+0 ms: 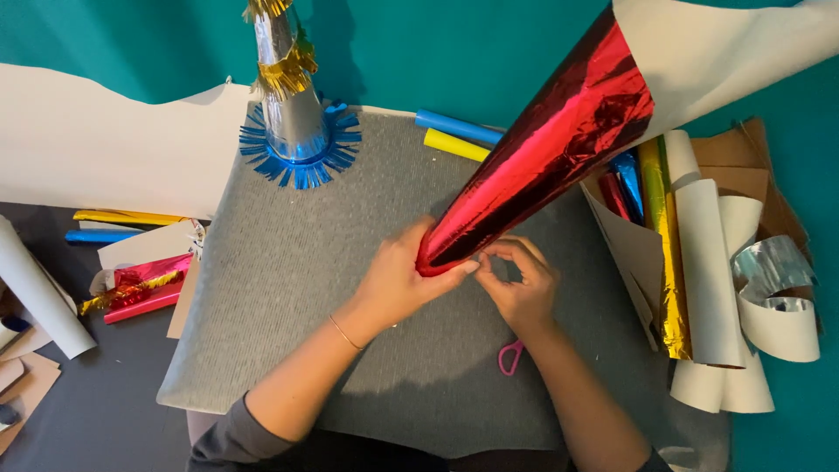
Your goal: The person wraps a sheet of red metallic paper around a cylindrical form to create a cone shape, then secures the seam with clear tape. They smooth the cone and later handle a small piece of silver paper.
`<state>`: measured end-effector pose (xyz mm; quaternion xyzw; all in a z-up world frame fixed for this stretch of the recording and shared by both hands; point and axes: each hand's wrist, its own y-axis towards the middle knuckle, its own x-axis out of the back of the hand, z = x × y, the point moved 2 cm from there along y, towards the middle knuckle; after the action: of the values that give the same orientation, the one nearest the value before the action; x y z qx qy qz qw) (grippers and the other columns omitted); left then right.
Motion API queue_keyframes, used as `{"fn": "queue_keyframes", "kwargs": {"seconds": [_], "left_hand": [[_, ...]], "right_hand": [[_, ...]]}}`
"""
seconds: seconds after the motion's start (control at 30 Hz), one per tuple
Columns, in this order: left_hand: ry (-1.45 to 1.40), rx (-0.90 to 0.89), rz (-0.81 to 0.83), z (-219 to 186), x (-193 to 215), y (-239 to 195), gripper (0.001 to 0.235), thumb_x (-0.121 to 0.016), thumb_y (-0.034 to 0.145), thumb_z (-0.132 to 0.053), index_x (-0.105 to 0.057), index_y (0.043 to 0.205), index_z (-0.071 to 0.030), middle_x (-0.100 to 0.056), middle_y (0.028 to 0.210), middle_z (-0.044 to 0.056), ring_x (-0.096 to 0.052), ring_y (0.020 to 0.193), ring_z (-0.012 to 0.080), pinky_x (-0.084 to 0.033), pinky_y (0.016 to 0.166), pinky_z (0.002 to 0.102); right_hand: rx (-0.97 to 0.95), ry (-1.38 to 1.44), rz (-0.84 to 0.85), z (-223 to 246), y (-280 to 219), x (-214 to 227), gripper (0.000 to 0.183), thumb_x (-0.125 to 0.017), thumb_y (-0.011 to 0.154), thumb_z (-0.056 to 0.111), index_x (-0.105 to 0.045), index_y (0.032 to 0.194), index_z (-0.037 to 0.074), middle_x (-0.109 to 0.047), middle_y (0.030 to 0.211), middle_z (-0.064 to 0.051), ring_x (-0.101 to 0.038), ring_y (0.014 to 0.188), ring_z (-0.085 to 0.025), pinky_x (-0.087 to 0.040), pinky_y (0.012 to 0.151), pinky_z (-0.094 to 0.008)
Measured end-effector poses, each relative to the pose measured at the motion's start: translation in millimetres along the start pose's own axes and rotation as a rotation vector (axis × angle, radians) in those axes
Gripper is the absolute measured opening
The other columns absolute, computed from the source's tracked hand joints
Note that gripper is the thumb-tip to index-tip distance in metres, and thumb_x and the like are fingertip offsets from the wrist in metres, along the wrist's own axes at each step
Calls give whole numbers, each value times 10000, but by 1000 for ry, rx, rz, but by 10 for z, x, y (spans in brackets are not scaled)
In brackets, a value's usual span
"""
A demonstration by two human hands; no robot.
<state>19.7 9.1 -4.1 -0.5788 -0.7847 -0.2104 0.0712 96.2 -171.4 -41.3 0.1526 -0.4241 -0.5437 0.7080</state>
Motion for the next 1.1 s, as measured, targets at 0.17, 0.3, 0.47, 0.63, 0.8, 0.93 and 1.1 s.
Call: {"fn": "queue_keyframes", "kwargs": {"seconds": [0.17,0.3,0.47,0.63,0.8,0.93,1.1], "left_hand": [[-14,0,11,-69,90,20,615,-872,762,-366,-649,1153,55,-718,900,287,-733,840,478,-601,680,523],[-19,-7,-9,-144,149,30,591,-859,772,-367,-651,1142,43,-725,899,287,-734,843,481,-592,671,526],[-12,-6,-10,-74,115,39,595,-864,763,-396,-657,1132,22,-725,886,271,-737,834,464,-592,662,506],[-21,6,6,-143,104,31,599,-858,769,-386,-648,1131,41,-719,880,286,-731,827,477,-590,671,518],[18,-17,-8,-50,61,38,583,-875,760,-387,-663,1112,25,-720,865,266,-735,822,458,-592,662,500],[23,-19,18,-23,72,28,568,-867,777,-373,-665,1119,34,-721,890,275,-734,841,458,-598,689,497],[-20,15,59,-136,104,34,571,-855,776,-381,-663,1137,18,-726,910,264,-738,857,451,-595,692,505]], "right_hand": [[-31,40,28,18,22,28,166,-754,799,-110,-726,857,43,-732,841,-98,-747,804,-274,-602,701,-335],[-152,152,57,196,143,104,125,-704,848,-106,-742,871,10,-742,841,-142,-757,811,-306,-610,686,-360],[-185,187,101,204,151,87,97,-764,847,-60,-768,928,-7,-754,852,-176,-769,825,-329,-620,688,-385],[-177,170,78,175,105,54,105,-796,832,-65,-786,924,-14,-768,850,-179,-777,815,-328,-621,690,-400],[-120,85,52,135,56,27,108,-830,836,-32,-774,922,1,-766,871,-158,-774,829,-322,-617,701,-389],[2,10,37,144,64,-6,151,-796,804,-100,-749,875,24,-743,833,-116,-761,773,-298,-618,655,-353],[34,-37,-11,70,0,-20,178,-743,768,-129,-687,829,29,-686,781,-107,-729,727,-284,-617,630,-318]]}}
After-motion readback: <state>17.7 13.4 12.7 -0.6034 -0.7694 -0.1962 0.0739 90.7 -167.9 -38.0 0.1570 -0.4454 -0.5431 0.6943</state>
